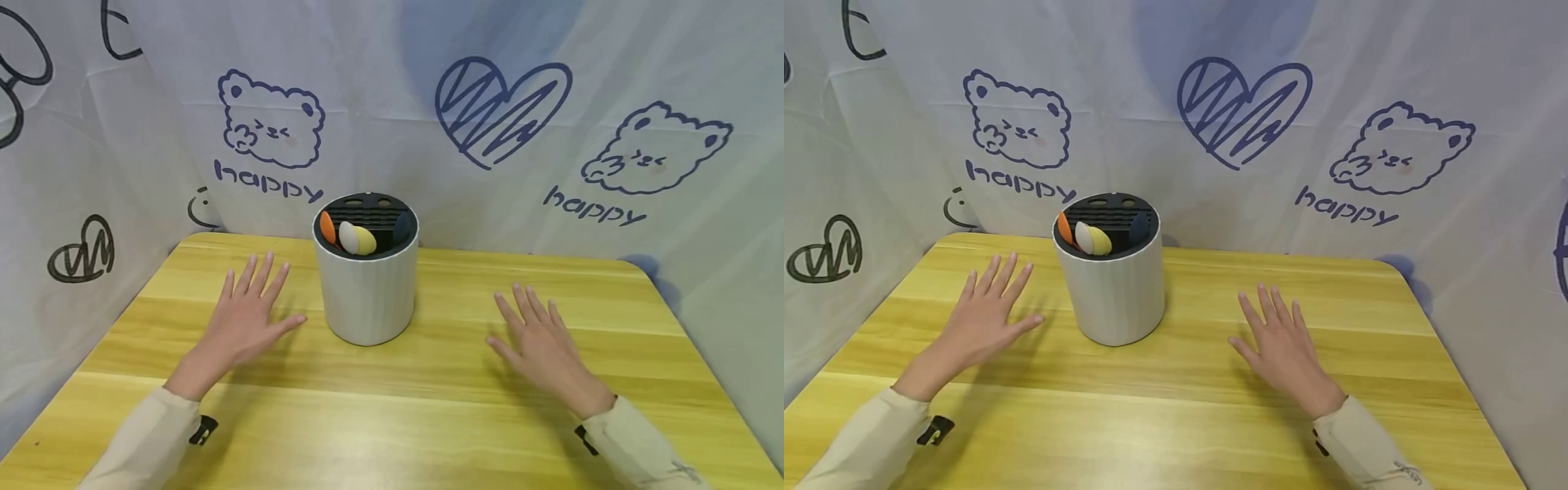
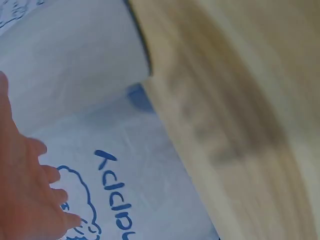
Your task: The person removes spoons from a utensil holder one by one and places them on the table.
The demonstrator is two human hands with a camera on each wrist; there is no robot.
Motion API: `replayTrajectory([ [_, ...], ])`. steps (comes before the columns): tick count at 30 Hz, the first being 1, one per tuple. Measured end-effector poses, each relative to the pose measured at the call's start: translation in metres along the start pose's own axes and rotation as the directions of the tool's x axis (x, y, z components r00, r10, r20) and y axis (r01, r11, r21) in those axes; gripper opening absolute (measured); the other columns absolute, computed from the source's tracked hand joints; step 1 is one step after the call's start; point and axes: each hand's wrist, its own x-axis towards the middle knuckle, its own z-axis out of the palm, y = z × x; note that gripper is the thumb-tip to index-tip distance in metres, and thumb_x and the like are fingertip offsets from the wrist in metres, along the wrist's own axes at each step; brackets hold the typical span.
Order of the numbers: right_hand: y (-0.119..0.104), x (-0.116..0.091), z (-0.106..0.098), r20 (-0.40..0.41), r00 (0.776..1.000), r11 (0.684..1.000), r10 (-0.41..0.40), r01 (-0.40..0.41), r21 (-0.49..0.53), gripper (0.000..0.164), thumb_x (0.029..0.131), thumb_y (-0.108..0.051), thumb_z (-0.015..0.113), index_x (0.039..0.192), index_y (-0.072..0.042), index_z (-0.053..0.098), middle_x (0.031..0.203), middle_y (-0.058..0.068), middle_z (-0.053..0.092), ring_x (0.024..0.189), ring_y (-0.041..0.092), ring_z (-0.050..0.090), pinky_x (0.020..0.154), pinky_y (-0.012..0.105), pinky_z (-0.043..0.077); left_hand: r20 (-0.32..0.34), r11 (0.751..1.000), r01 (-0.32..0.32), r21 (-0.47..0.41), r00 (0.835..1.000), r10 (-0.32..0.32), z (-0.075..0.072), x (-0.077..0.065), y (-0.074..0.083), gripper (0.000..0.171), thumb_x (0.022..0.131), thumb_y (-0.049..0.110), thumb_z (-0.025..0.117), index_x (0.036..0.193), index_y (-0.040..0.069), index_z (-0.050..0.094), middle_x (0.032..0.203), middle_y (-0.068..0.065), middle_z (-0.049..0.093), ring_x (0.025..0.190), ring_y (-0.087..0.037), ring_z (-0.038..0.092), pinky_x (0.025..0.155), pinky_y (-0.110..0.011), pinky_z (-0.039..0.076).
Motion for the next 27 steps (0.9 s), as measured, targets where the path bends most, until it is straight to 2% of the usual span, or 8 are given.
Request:
replayTrajectory([
  [3, -0.005, 0.002, -0.005, -0.041, 0.999, 0.999, 0.010, -0.007, 0.053, 0.068, 0.096, -0.037, 0.057, 0.148, -0.001, 0.034, 0.152, 0.029, 0.022, 0.138, 0.048, 0.020, 0.110, 0.064, 0.014, 0.002, 0.988, 0.042, -0.150, 0.999, -0.042, -0.007, 0.007, 0.005, 0.092, 0.093, 0.062, 0.046, 0.154, 0.003, 0.012, 0.159, -0.018, 0.000, 0.145, -0.037, -0.004, 0.113, -0.059, 0.001],
  [6, -0.008, 0.004, -0.010, -0.106, 0.994, 0.993, -0.002, 0.014, 0.113, 0.065, 0.094, -0.030, 0.062, 0.145, 0.003, 0.038, 0.148, 0.031, 0.030, 0.135, 0.048, 0.028, 0.107, 0.063, 0.021, 0.016, 0.927, 0.082, -0.366, 0.997, -0.081, -0.012, 0.018, 0.011, 0.094, 0.093, 0.055, 0.052, 0.155, 0.004, 0.003, 0.160, -0.017, -0.002, 0.145, -0.037, -0.002, 0.113, -0.058, 0.006],
  [9, -0.012, 0.009, -0.016, -0.150, 0.989, 0.976, -0.009, 0.041, 0.213, 0.061, 0.093, -0.024, 0.064, 0.143, 0.004, 0.041, 0.145, 0.029, 0.036, 0.132, 0.047, 0.033, 0.104, 0.063, 0.028, 0.041, 0.824, 0.124, -0.553, 0.992, -0.122, -0.017, 0.028, 0.017, 0.095, 0.093, 0.049, 0.057, 0.155, 0.007, -0.002, 0.160, -0.017, 0.001, 0.144, -0.038, 0.006, 0.113, -0.058, 0.013],
  [11, -0.015, 0.015, -0.022, -0.154, 0.988, 0.948, -0.002, 0.050, 0.313, 0.059, 0.094, -0.021, 0.063, 0.143, 0.003, 0.042, 0.145, 0.026, 0.039, 0.132, 0.045, 0.036, 0.104, 0.062, 0.030, 0.041, 0.749, 0.131, -0.650, 0.990, -0.138, -0.020, 0.035, 0.021, 0.093, 0.094, 0.043, 0.059, 0.156, 0.010, -0.002, 0.160, -0.016, 0.004, 0.144, -0.037, 0.010, 0.113, -0.056, 0.016],
  [16, -0.020, 0.036, -0.037, -0.108, 0.993, 0.836, 0.036, 0.029, 0.548, 0.051, 0.097, -0.018, 0.060, 0.142, -0.001, 0.044, 0.139, 0.020, 0.049, 0.124, 0.038, 0.047, 0.098, 0.054, 0.042, -0.018, 0.553, 0.054, -0.832, 0.992, -0.123, -0.022, 0.050, 0.033, 0.085, 0.093, 0.028, 0.062, 0.155, 0.007, 0.007, 0.160, -0.013, 0.012, 0.145, -0.028, 0.016, 0.115, -0.046, 0.019],
  [19, -0.024, 0.052, -0.044, -0.078, 0.995, 0.770, 0.057, 0.006, 0.638, 0.047, 0.097, -0.018, 0.060, 0.139, -0.002, 0.049, 0.132, 0.017, 0.056, 0.118, 0.031, 0.054, 0.093, 0.049, 0.047, -0.047, 0.459, 0.017, -0.888, 0.991, -0.128, -0.020, 0.056, 0.040, 0.083, 0.092, 0.024, 0.062, 0.154, 0.004, 0.011, 0.158, -0.014, 0.017, 0.144, -0.027, 0.019, 0.115, -0.044, 0.020],
  [22, -0.029, 0.068, -0.050, -0.046, 0.997, 0.708, 0.069, -0.016, 0.706, 0.043, 0.097, -0.019, 0.060, 0.136, -0.003, 0.053, 0.128, 0.013, 0.059, 0.115, 0.027, 0.056, 0.094, 0.046, 0.047, -0.067, 0.405, -0.002, -0.914, 0.987, -0.147, -0.016, 0.059, 0.046, 0.082, 0.091, 0.022, 0.062, 0.154, 0.005, 0.013, 0.158, -0.012, 0.020, 0.143, -0.026, 0.021, 0.115, -0.043, 0.020],
  [27, -0.038, 0.091, -0.064, 0.028, 0.996, 0.608, 0.079, -0.071, 0.790, 0.041, 0.098, -0.022, 0.058, 0.135, -0.004, 0.054, 0.130, 0.011, 0.058, 0.116, 0.025, 0.056, 0.099, 0.045, 0.044, -0.084, 0.377, -0.023, -0.926, 0.986, -0.147, -0.012, 0.064, 0.048, 0.082, 0.090, 0.021, 0.063, 0.154, 0.006, 0.015, 0.157, -0.011, 0.021, 0.143, -0.024, 0.021, 0.115, -0.041, 0.019],
])
